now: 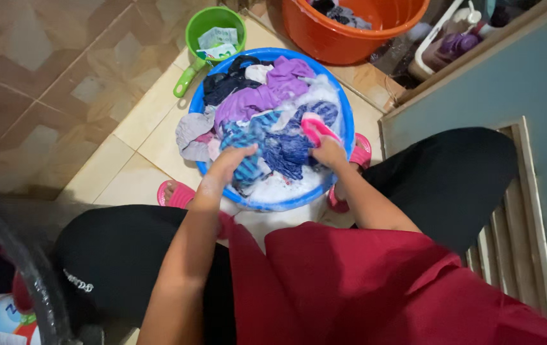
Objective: The person hand washes clothes in a blue basin filled with soapy water. They scrub a striped garment with a pink brush, rinse it, and transfer it to an orange bucket. The person then washes a purple garment by hand.
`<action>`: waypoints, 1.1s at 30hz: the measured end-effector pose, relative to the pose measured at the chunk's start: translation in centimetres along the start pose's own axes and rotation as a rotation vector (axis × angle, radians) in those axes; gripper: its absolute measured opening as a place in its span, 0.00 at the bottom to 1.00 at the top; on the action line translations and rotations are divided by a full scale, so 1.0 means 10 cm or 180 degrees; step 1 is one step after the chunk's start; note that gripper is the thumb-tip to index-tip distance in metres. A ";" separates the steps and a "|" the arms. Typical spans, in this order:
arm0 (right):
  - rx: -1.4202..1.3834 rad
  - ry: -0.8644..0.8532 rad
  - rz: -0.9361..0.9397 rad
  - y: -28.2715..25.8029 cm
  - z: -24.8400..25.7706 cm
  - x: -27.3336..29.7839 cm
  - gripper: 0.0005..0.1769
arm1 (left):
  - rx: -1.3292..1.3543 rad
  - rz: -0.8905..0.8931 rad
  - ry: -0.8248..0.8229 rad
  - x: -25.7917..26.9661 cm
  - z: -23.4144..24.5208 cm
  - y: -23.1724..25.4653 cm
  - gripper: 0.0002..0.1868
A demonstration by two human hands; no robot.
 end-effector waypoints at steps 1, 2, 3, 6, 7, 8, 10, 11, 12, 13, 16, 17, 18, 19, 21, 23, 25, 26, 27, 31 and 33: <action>-0.0508 -0.0019 -0.0038 0.02 0.04 0.00 0.21 | -0.0491 -0.0410 -0.0100 -0.11 -0.02 -0.01 0.21; -0.1017 -0.0035 -0.0077 0.04 0.10 0.00 0.20 | -0.0346 -0.0490 0.0039 -0.18 0.04 -0.07 0.21; -0.1520 -0.0045 -0.0100 0.04 0.19 -0.02 0.20 | -0.0196 -0.0584 0.0189 -0.22 0.10 -0.05 0.23; -0.2762 0.0168 -0.0804 0.15 0.49 0.03 0.21 | 0.0971 0.0078 0.0861 -0.15 0.29 -0.03 0.24; -0.2495 0.0536 -0.0734 0.16 0.74 0.07 0.16 | 0.1472 0.0467 0.1110 -0.03 0.30 -0.01 0.24; -0.2221 0.0898 -0.0659 0.17 1.03 0.13 0.12 | 0.1628 0.0537 0.0708 0.06 0.16 0.14 0.23; -0.2174 0.1455 -0.0365 0.16 1.65 0.26 0.09 | 0.1915 0.0676 -0.0127 0.31 -0.15 0.53 0.21; -0.2464 0.1577 -0.0356 0.17 1.92 0.32 0.08 | 0.1705 0.0718 -0.0158 0.47 -0.17 0.72 0.20; -0.2754 0.1698 -0.0345 0.17 2.17 0.39 0.07 | 0.1495 0.0759 -0.0189 0.62 -0.17 0.90 0.19; -0.2466 0.2007 -0.0245 0.13 2.50 0.47 0.08 | 0.1294 0.0795 -0.0215 0.74 -0.16 1.06 0.18; -0.2619 0.2550 0.0381 -0.06 3.23 0.61 0.09 | 0.1635 -0.0047 -0.0644 0.93 -0.04 1.57 0.16; -0.2509 0.2613 0.0711 -0.19 3.37 0.61 0.08 | 0.1948 0.0044 -0.0592 0.93 0.01 1.50 0.20; -0.2395 0.2665 0.1043 -0.32 3.47 0.60 0.08 | 0.2323 0.0157 -0.0562 0.90 0.06 1.38 0.20; -0.2774 0.2191 0.0893 -0.39 3.41 0.43 0.08 | 0.2489 0.0316 -0.0436 0.79 0.06 1.19 0.19; -0.3453 0.1208 0.0604 -0.51 3.13 0.13 0.11 | 0.1845 0.0629 -0.0110 0.55 0.07 0.69 0.19; -0.2721 0.1690 0.0718 -0.56 2.96 0.05 0.08 | 0.0344 0.0713 0.0168 0.36 0.17 0.26 0.18; -0.2568 0.1482 0.0413 -0.51 2.41 -0.01 0.06 | -0.1014 -0.0332 0.0337 0.23 0.26 0.32 0.22; -0.3145 0.1074 0.0038 -0.45 1.95 -0.03 0.13 | -0.1689 -0.0863 0.0421 0.23 0.23 0.42 0.24; -0.3087 0.0469 -0.0275 -0.40 1.48 0.04 0.09 | -0.1766 -0.0966 0.0491 0.25 0.21 0.48 0.23; -0.4355 -0.0266 -0.1025 -0.44 0.14 0.32 0.37 | -0.1289 -0.1308 0.0385 0.36 -0.40 1.00 0.22; -0.4778 -0.0626 -0.0738 -0.70 -0.10 0.35 0.33 | -0.0859 -0.1689 -0.0098 0.53 -0.85 1.37 0.23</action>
Point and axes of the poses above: each hand's wrist, its own x-axis away from the middle knuckle, its own z-axis out of the back of the hand, y = z × x, the point moved 8 cm from there along -x, towards the middle knuckle, and after that the axes turned 11 degrees about x, right-handed, at the moved point
